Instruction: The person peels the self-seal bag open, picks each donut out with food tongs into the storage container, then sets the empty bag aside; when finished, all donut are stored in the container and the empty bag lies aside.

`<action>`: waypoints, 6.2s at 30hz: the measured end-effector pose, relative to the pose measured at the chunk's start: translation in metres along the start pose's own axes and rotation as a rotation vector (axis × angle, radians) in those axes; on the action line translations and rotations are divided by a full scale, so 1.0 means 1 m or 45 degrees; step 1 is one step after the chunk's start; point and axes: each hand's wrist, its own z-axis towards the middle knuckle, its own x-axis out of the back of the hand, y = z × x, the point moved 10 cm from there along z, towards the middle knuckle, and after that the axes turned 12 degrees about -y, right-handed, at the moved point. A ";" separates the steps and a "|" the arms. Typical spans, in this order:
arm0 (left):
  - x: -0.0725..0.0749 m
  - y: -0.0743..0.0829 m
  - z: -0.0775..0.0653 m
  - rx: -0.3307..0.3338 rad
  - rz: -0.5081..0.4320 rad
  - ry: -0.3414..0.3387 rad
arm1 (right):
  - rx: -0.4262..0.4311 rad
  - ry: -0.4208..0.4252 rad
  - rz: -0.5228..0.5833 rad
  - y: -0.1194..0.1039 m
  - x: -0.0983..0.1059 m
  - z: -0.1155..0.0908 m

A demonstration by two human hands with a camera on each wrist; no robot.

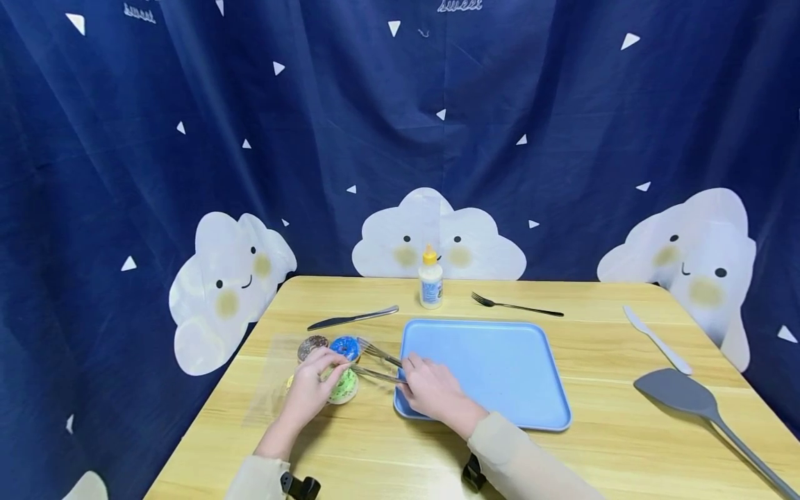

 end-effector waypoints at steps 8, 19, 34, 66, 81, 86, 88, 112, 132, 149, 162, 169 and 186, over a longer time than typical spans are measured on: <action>0.001 -0.002 0.001 0.021 0.007 -0.003 | 0.033 0.024 -0.015 0.004 0.013 -0.012; 0.003 -0.001 0.002 0.008 0.008 0.021 | 0.094 0.186 -0.007 0.024 0.034 -0.047; 0.004 0.000 0.002 -0.039 0.023 0.048 | 0.114 0.358 0.030 0.059 0.053 -0.097; 0.003 -0.001 0.003 -0.015 -0.013 0.020 | -0.254 0.396 0.018 0.166 0.072 -0.211; 0.002 -0.002 0.003 -0.047 -0.010 0.041 | -0.431 0.246 0.058 0.197 0.050 -0.230; 0.002 -0.002 0.003 -0.046 0.004 0.038 | -0.479 0.114 0.106 0.200 0.042 -0.225; 0.002 -0.003 0.003 -0.044 0.006 0.040 | -0.501 0.056 0.124 0.201 0.040 -0.224; 0.008 0.002 0.002 -0.091 0.004 0.073 | -0.368 0.057 0.224 0.170 0.052 -0.183; 0.025 -0.004 -0.011 -0.048 -0.027 0.104 | 0.072 0.122 0.250 0.078 0.037 -0.090; 0.034 0.002 -0.022 -0.071 -0.011 0.159 | 0.245 0.022 0.273 0.026 0.019 -0.046; 0.032 0.004 -0.022 -0.087 -0.002 0.143 | 0.239 -0.168 0.359 0.006 0.000 -0.022; 0.029 0.007 -0.019 -0.091 0.022 0.123 | 0.248 -0.221 0.329 0.003 -0.004 -0.015; 0.029 0.007 -0.022 -0.087 0.034 0.124 | 0.354 -0.139 0.160 -0.015 -0.007 -0.002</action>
